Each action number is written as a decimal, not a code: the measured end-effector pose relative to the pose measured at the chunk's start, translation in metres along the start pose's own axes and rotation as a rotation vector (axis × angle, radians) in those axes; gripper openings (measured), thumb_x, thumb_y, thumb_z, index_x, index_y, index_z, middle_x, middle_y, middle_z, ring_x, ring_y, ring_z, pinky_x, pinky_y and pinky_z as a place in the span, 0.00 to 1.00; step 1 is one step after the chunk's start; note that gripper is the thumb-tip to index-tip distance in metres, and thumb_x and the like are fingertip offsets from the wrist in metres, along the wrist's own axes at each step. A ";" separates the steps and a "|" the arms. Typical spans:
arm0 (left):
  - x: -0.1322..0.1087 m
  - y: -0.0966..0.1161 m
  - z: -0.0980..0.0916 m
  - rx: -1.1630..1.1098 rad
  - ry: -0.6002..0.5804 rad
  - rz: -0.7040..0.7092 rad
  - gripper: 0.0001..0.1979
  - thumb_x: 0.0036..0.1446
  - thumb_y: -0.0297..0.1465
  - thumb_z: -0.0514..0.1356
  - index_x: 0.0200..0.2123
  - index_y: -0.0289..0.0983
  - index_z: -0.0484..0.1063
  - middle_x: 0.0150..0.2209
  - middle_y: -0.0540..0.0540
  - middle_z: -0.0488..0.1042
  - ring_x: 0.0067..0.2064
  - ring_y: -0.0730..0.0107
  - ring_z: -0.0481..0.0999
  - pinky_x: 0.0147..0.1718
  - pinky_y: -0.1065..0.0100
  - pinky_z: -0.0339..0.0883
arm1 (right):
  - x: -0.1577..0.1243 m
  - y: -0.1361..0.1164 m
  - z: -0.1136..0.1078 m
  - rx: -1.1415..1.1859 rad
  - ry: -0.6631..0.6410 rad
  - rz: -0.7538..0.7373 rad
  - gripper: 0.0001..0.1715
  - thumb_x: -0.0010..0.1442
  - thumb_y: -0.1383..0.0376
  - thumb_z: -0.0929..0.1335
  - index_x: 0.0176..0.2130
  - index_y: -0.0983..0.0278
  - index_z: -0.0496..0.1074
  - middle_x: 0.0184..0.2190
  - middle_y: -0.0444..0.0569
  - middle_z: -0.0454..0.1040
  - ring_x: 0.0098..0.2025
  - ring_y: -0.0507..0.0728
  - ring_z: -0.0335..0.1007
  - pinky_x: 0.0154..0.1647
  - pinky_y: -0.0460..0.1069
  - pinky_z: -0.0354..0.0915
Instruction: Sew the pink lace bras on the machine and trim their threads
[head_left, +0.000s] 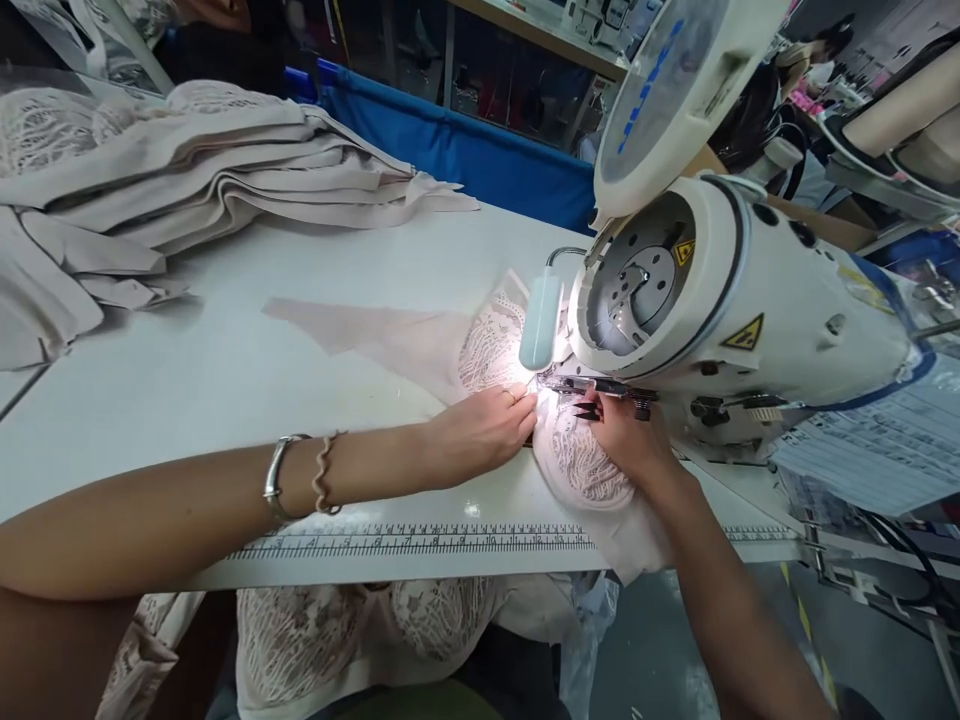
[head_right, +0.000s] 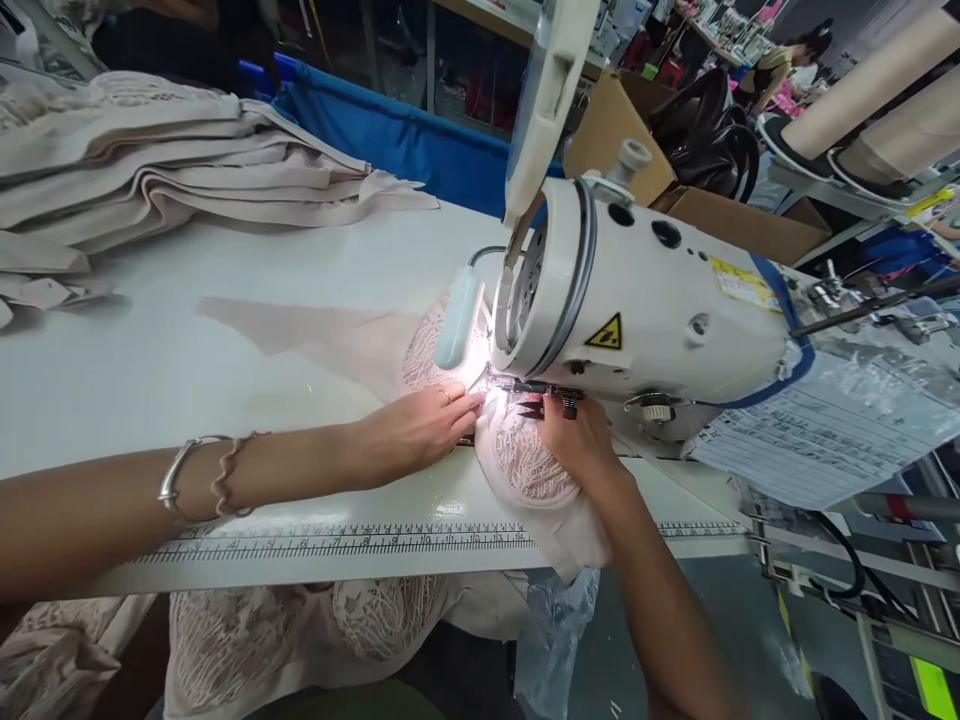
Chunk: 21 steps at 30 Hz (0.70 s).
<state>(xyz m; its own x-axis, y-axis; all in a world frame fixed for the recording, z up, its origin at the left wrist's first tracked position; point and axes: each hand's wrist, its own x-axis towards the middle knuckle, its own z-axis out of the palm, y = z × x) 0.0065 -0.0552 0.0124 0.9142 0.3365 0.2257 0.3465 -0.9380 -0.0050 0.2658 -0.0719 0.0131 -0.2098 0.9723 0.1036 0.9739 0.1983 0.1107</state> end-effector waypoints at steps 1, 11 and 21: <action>0.000 -0.001 0.000 0.003 -0.003 -0.005 0.18 0.64 0.15 0.44 0.41 0.30 0.72 0.43 0.36 0.76 0.39 0.59 0.71 0.36 0.60 0.62 | 0.000 0.001 0.000 -0.009 0.006 -0.005 0.12 0.60 0.63 0.65 0.40 0.63 0.77 0.34 0.54 0.80 0.37 0.64 0.74 0.37 0.54 0.64; -0.002 -0.011 0.008 0.063 0.085 -0.070 0.18 0.61 0.14 0.50 0.52 0.29 0.69 0.44 0.37 0.76 0.36 0.62 0.70 0.31 0.63 0.55 | -0.004 -0.005 -0.008 0.219 -0.045 -0.338 0.37 0.58 0.77 0.57 0.61 0.55 0.71 0.33 0.45 0.74 0.35 0.54 0.70 0.40 0.48 0.68; 0.001 -0.036 0.011 -0.176 0.175 -0.059 0.16 0.65 0.15 0.48 0.45 0.35 0.72 0.39 0.43 0.77 0.34 0.66 0.70 0.36 0.62 0.61 | -0.006 -0.011 -0.002 0.104 0.081 -0.374 0.37 0.56 0.78 0.60 0.60 0.57 0.70 0.33 0.46 0.76 0.36 0.55 0.71 0.38 0.48 0.66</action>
<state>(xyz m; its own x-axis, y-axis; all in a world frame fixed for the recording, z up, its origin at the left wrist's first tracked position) -0.0027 -0.0207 0.0023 0.8380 0.3856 0.3861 0.3420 -0.9225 0.1791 0.2560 -0.0801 0.0133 -0.5540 0.8184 0.1527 0.8316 0.5525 0.0556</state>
